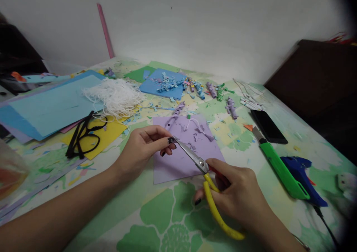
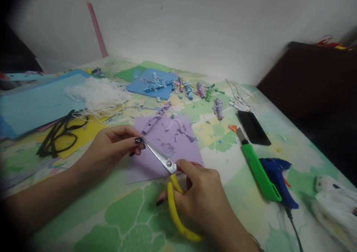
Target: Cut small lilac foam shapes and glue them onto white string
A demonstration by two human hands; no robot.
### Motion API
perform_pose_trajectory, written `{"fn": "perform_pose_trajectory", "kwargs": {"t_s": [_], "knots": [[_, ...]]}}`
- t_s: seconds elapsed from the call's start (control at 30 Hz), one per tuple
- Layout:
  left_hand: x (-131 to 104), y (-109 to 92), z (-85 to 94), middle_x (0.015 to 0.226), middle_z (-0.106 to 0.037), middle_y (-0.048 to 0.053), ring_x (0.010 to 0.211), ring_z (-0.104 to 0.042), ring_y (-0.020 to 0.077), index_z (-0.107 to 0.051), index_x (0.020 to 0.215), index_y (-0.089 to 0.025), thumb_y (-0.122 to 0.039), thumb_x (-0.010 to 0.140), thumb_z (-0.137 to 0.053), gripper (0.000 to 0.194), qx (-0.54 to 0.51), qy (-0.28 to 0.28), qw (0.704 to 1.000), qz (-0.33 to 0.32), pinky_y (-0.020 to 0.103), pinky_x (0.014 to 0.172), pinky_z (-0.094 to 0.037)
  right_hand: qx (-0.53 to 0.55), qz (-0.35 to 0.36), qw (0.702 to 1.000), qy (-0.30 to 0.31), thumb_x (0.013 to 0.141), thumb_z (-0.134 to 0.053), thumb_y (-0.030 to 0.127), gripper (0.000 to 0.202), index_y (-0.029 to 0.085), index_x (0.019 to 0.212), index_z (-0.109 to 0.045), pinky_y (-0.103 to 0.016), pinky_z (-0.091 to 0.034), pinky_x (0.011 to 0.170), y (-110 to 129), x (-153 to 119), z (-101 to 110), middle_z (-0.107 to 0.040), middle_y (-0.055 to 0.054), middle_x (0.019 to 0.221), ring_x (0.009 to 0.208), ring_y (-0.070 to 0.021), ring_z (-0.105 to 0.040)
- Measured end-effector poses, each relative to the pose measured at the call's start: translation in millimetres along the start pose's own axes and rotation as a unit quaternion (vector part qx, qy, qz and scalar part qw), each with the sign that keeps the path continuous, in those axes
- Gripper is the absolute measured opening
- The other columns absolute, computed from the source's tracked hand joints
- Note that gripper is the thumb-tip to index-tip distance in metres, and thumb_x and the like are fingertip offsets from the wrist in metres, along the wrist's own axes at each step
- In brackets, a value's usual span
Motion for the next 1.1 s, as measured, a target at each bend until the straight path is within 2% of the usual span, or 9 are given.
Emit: {"fn": "perform_pose_trajectory", "kwargs": {"t_s": [0.4,0.5,0.6,0.73,0.9,1.0,1.1], "knots": [[0,2,0.4,0.06,-0.068,0.001,0.054,-0.06,0.0107,-0.071,0.07,-0.017,-0.015,0.071,-0.071,0.002,-0.001,0.003,1.0,0.007,0.019,0.051,-0.042,0.004,-0.022,1.0,0.014,0.066,-0.074,0.036,0.026,0.018,0.084,-0.069,-0.02,-0.026,0.04,-5,0,-4,-0.051,0.006,0.052,0.039,-0.0061,-0.037],[1,7,2.3,0.061,-0.068,0.001,0.056,-0.059,0.0114,-0.073,0.071,-0.017,-0.018,0.07,-0.073,0.001,-0.012,-0.004,1.0,0.025,0.02,0.052,-0.041,-0.025,-0.03,0.999,-0.008,0.068,-0.071,0.038,0.026,0.018,0.085,-0.069,-0.02,-0.028,0.041,-8,2,3,-0.05,0.006,0.048,0.04,-0.0082,-0.04],[2,18,5.7,0.062,-0.066,0.002,0.056,-0.055,0.0099,-0.075,0.071,-0.016,-0.02,0.066,-0.077,0.007,-0.037,-0.022,0.997,0.064,0.02,0.052,-0.04,-0.09,-0.063,0.994,-0.016,0.071,-0.066,0.039,0.024,0.02,0.086,-0.068,-0.022,-0.03,0.043,-21,6,10,-0.051,0.005,0.046,0.041,-0.0114,-0.045],[1,31,3.2,0.063,-0.065,0.002,0.055,-0.052,0.0077,-0.076,0.073,-0.013,-0.019,0.064,-0.079,0.012,-0.097,-0.025,0.988,0.117,0.019,0.053,-0.041,-0.166,-0.083,0.982,0.028,0.075,-0.062,0.031,0.023,0.023,0.095,-0.069,-0.024,-0.034,0.048,-38,12,10,-0.065,-0.001,0.063,0.053,-0.0167,-0.058],[-2,38,-4.6,0.064,-0.066,0.003,0.059,-0.057,0.0076,-0.076,0.077,-0.013,-0.018,0.066,-0.079,0.012,-0.119,-0.007,0.984,0.135,0.016,0.056,-0.044,-0.12,-0.041,0.986,0.104,0.075,-0.057,0.015,0.037,0.022,0.11,-0.067,-0.025,-0.045,0.06,-40,15,4,-0.069,-0.006,0.086,0.071,-0.0179,-0.063],[-4,38,-9.3,0.067,-0.069,0.002,0.062,-0.06,0.0082,-0.076,0.081,-0.016,-0.018,0.068,-0.078,0.013,-0.109,0.004,0.985,0.133,0.015,0.058,-0.046,-0.082,-0.009,0.992,0.094,0.077,-0.054,0.01,0.046,0.022,0.119,-0.065,-0.03,-0.05,0.078,-35,15,12,-0.066,-0.01,0.108,0.091,-0.0206,-0.065],[-7,36,-14.6,0.067,-0.069,0.001,0.062,-0.061,0.0076,-0.074,0.083,-0.016,-0.018,0.07,-0.077,0.014,-0.095,0.007,0.988,0.123,0.014,0.058,-0.046,-0.069,-0.01,0.996,0.051,0.082,-0.051,0.012,0.035,0.021,0.111,-0.07,-0.033,-0.051,0.08,-32,16,21,-0.068,-0.011,0.106,0.091,-0.0214,-0.065]]}}
Point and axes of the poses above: each hand's wrist, its own x-axis towards the middle knuckle, its own z-axis out of the back of the hand, y = z × x, the point moved 10 cm from there along x, towards the middle knuckle
